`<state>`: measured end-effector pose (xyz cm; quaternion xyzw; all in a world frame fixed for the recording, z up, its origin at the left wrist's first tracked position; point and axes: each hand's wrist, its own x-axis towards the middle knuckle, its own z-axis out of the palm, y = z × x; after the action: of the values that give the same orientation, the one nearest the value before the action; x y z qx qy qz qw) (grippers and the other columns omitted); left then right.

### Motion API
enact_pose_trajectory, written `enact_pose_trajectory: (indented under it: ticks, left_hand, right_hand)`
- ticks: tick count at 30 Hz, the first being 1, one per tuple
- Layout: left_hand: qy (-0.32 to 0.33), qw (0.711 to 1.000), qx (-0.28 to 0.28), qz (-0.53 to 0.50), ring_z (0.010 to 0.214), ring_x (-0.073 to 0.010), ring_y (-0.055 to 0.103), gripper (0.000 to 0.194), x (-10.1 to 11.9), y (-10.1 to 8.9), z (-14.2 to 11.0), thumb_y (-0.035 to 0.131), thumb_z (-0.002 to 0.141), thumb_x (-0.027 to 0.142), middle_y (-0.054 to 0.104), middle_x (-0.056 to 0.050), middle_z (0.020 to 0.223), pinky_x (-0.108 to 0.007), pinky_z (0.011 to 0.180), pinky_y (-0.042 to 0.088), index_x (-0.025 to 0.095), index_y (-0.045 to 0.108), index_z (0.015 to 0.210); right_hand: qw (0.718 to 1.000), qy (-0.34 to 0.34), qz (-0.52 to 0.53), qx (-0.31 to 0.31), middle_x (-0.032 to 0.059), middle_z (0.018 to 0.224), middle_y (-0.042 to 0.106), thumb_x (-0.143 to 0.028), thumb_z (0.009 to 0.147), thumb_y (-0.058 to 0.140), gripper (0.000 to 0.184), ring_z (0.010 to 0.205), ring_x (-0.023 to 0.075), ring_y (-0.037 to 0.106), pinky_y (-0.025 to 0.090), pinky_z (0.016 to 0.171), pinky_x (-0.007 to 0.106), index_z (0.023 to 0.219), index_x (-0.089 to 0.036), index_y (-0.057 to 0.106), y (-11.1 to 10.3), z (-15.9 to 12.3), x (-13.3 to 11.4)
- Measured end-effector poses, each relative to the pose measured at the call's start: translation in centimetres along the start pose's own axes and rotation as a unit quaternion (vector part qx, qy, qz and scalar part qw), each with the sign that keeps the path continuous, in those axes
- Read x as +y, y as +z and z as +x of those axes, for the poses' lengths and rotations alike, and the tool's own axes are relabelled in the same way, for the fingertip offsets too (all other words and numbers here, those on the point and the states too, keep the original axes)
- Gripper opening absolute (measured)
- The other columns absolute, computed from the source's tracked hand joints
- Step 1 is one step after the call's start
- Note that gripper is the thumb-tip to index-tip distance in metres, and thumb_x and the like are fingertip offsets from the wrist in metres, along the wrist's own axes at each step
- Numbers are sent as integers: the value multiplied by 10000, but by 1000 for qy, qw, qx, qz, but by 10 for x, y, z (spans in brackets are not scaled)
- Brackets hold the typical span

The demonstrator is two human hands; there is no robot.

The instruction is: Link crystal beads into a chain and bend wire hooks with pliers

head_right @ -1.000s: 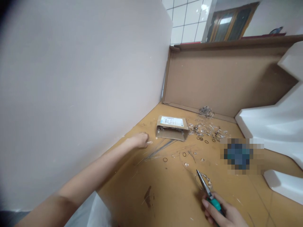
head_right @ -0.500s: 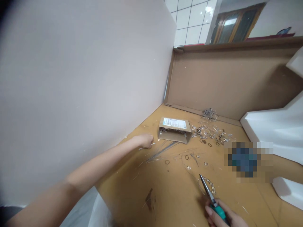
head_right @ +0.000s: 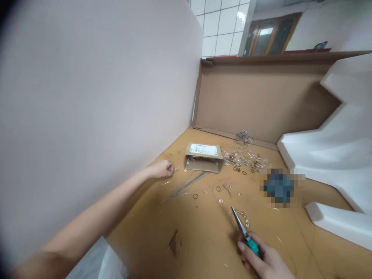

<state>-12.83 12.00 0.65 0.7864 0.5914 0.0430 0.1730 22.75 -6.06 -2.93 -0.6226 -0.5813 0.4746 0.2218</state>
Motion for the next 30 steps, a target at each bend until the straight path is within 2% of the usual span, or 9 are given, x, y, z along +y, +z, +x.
enact_pose_trajectory:
  ticks: [8, 12, 18, 22, 27, 30]
  left_hand:
    - [8, 999, -2, 43, 610, -133, 534, 162, 2, 11, 3, 483, 632, 130, 616, -39, 732, -205, 484, 329, 180, 580, 751]
    - [3, 998, -17, 61, 629, -144, 545, 183, 7, 11, 4, 485, 634, 112, 624, -58, 763, -213, 498, 344, 177, 591, 769]
    - [7, 997, -29, 73, 644, -151, 560, 170, 20, 13, 4, 457, 678, 102, 632, -77, 763, -223, 534, 370, 164, 602, 743]
    - [8, 997, -35, 76, 651, -155, 568, 134, 28, 8, 0, 495, 676, 134, 637, -82, 757, -224, 551, 381, 154, 613, 736]
    - [44, 996, -11, 75, 687, -157, 563, 179, 43, 3, -10, 445, 717, 130, 632, -78, 792, -230, 564, 370, 159, 608, 784]
    - [79, 994, -23, 76, 662, -144, 558, 187, 58, 7, -16, 432, 723, 124, 630, -61, 749, -221, 558, 369, 168, 611, 748]
  right_hand:
    - [1000, 2, 0, 24, -8, 599, 548, -584, 733, 477, 408, 567, 151, 501, 405, 583, 259, 798, -189, 559, 5, 0, 0]
    - [1000, 8, -4, 6, -2, 612, 556, -574, 735, 485, 395, 588, 158, 512, 405, 572, 255, 806, -192, 558, 3, -1, -1]
    - [1000, -2, 0, 14, -7, 598, 549, -528, 736, 513, 346, 584, 153, 512, 405, 565, 245, 768, -190, 581, 1, -5, -8]
    - [1000, 1, -13, 13, -14, 589, 530, -541, 750, 485, 363, 580, 149, 499, 397, 569, 250, 770, -187, 564, 1, -6, -10]
    - [1000, -3, -24, 2, -5, 615, 549, -551, 762, 451, 383, 601, 163, 518, 409, 574, 257, 814, -188, 562, 1, -4, -9]
    - [996, -22, -75, 52, 3, 633, 584, -536, 767, 445, 353, 614, 183, 552, 420, 588, 268, 827, -210, 564, 5, -6, -12]
